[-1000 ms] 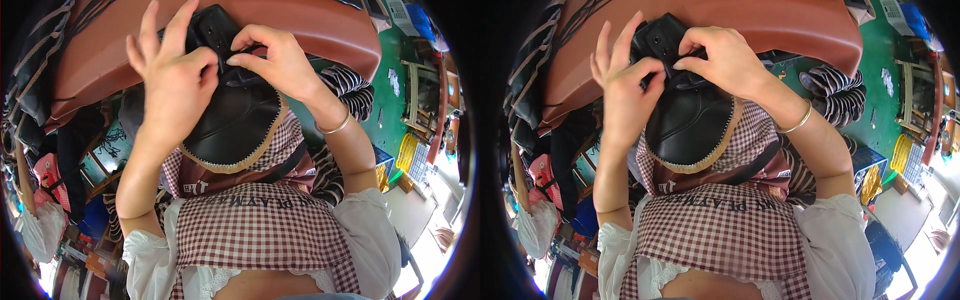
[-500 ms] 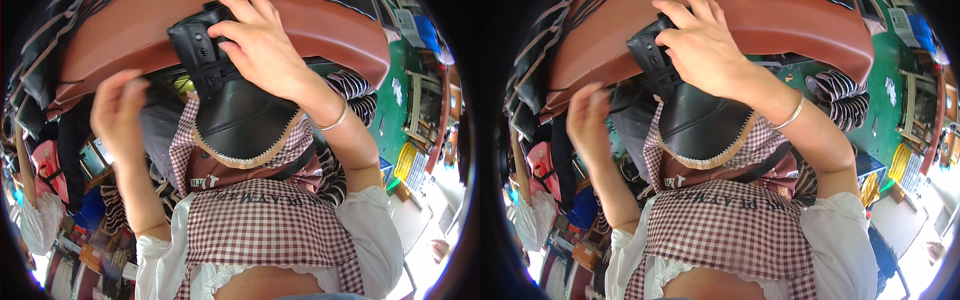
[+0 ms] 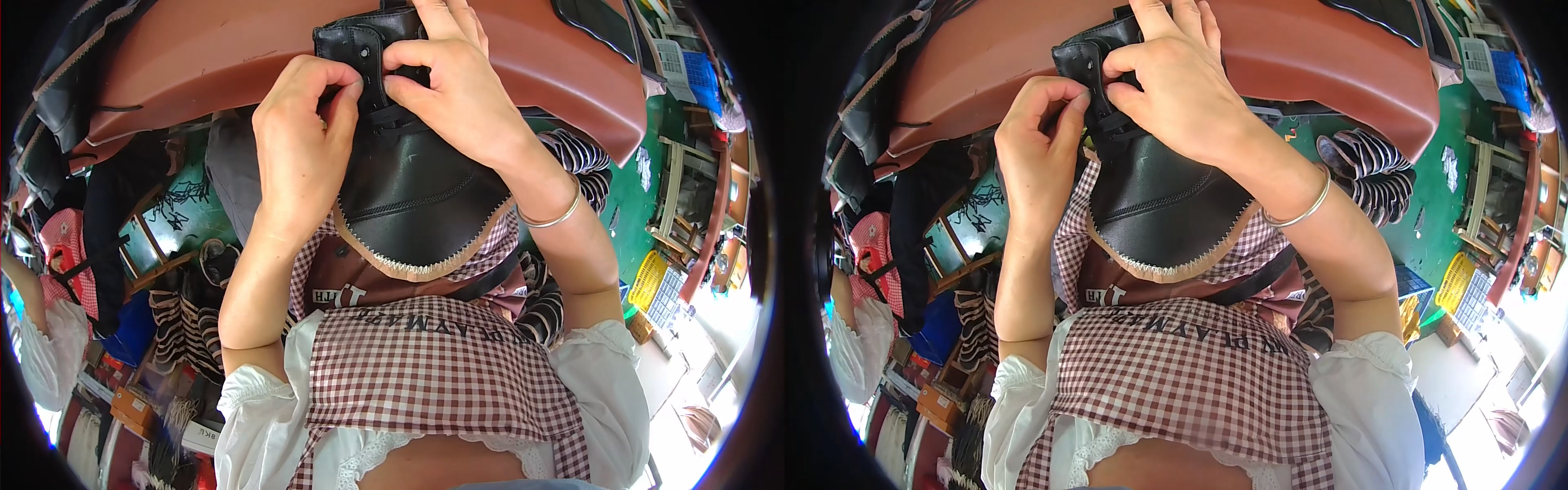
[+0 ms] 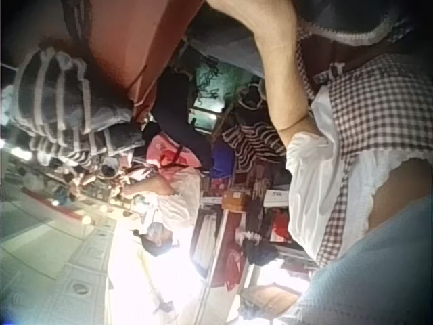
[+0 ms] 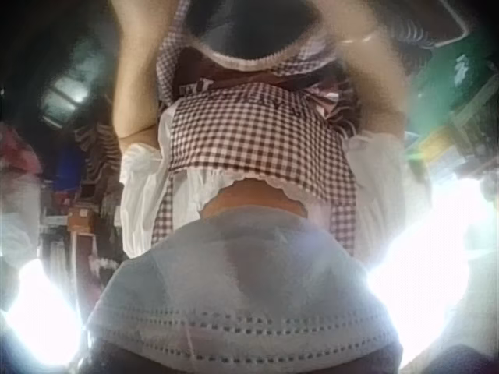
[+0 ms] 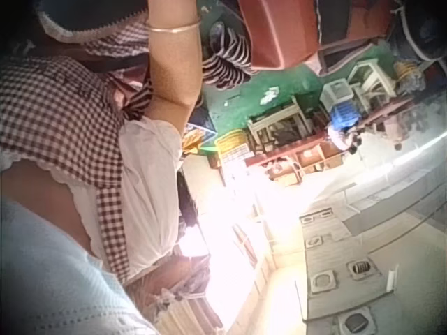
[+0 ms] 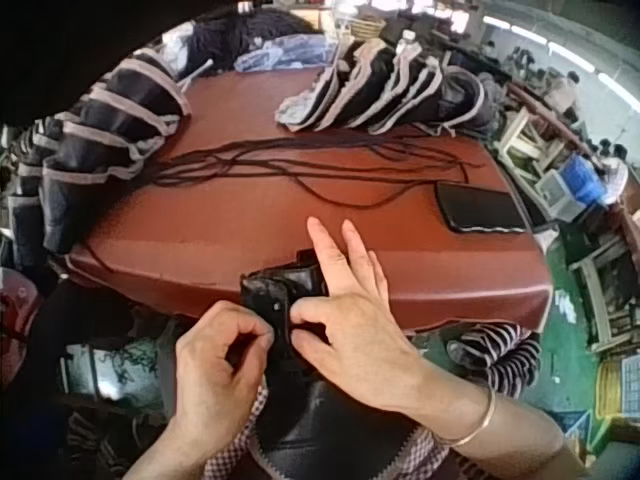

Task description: Lacing multiple pairs of black leather boots at a factory workbench.

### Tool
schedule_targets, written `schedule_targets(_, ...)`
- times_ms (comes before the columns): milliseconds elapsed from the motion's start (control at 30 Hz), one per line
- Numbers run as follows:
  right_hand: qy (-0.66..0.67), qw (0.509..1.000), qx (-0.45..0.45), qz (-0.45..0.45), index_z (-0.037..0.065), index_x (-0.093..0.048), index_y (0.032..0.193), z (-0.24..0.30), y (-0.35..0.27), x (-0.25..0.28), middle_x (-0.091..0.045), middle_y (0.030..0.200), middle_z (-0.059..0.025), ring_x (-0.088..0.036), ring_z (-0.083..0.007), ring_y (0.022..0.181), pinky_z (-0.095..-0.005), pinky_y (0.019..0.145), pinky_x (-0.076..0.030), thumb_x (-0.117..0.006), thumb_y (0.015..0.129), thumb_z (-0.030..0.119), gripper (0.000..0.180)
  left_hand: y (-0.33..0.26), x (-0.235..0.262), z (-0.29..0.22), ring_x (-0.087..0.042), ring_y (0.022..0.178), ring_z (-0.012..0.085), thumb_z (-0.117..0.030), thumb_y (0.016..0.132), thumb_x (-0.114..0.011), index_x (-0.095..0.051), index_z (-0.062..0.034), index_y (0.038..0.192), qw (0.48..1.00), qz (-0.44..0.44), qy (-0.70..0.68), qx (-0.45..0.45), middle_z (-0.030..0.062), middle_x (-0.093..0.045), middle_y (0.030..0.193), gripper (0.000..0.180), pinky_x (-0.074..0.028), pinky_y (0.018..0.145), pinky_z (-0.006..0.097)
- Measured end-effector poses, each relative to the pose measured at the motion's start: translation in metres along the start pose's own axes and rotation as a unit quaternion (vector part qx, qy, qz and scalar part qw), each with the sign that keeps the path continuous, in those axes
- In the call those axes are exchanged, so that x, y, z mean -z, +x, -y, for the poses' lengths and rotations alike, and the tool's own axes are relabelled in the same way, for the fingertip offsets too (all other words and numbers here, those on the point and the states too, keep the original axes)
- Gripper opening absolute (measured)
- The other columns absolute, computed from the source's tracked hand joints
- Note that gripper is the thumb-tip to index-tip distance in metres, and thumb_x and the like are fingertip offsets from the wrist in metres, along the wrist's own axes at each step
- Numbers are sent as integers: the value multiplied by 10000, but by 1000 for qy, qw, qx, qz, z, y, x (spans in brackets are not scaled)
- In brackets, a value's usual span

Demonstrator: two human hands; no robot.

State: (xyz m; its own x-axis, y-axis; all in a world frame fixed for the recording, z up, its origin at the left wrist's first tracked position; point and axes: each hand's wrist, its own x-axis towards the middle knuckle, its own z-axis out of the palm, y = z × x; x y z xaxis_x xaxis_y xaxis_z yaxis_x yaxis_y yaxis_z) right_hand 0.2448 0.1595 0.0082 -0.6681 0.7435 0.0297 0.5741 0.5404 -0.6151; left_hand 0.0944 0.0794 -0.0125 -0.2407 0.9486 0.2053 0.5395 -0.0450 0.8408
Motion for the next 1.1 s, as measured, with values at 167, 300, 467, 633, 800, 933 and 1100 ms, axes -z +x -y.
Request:
schedule_targets(167, -2, 1000, 13, -14, 38, -659, 851, -2, 1, -1, -158, 1536, -230, -76, -478, 1406, -579, 1117, -115, -660, 785, 125, 108, 4, -2, 2, -587, 675, 213, 41, 796, -645, -617, 1, 871, 1000, 8, 14, -18, 95, -590, 816, 89, -470, 620, 293)
schedule_targets(300, -5, 1000, 9, -27, 41, -651, 822, 0, -3, 4, -244, 1503, -227, -111, -477, 1395, -557, 1118, -127, -670, 760, 118, 101, 4, -4, 10, -596, 697, 191, 32, 778, -674, -622, 4, 902, 999, 28, -35, 30, 87, -598, 819, 138, -477, 649, 282)
schedule_targets(467, 553, 826, -19, -108, -114, -491, 1237, -62, -56, 108, -490, 1340, -213, -516, -248, 1060, -311, 932, -407, -542, 852, 205, 502, 6, 3, 8, -600, 782, 149, 15, 750, -722, -621, -2, 960, 995, 63, -54, 55, 61, -605, 880, 233, -489, 727, 263)
schedule_targets(633, 729, 658, 52, -182, -151, -385, 1275, -60, -69, 125, -441, 1311, -245, -458, -224, 963, -398, 976, -376, -511, 791, 81, 552, 12, 3, 20, -584, 832, 138, 5, 761, -722, -660, -33, 924, 993, -5, -119, -18, 32, -600, 928, 179, -486, 745, 255)
schedule_targets(800, 707, 707, -14, -14, -44, -546, 1206, -70, -40, 47, -613, 921, -78, -505, -122, 728, -311, 810, -454, -549, 930, 104, 313, 32, -19, -6, -506, 1008, 246, -38, 733, -727, -705, -101, 869, 980, -22, 107, -167, 12, -598, 1000, 151, -393, 897, 359)
schedule_targets(933, 485, 859, -121, -114, -50, -667, 961, -48, -31, 20, -661, 838, -60, -598, -112, 679, -234, 646, -494, -622, 854, 31, 142, 40, -34, -14, -447, 1109, 268, -60, 735, -733, -707, -101, 868, 982, -14, 130, -135, 17, -578, 1076, 142, -333, 975, 403)
schedule_targets(1100, 242, 932, -7, -270, 3, -643, 800, -41, -25, 2, -579, 738, -93, -585, -230, 623, -323, 572, -468, -666, 752, 20, 56, 42, -33, -17, -401, 1185, 271, -62, 746, -731, -723, -97, 868, 983, 11, 123, -134, 19, -568, 1144, 128, -309, 1018, 410)
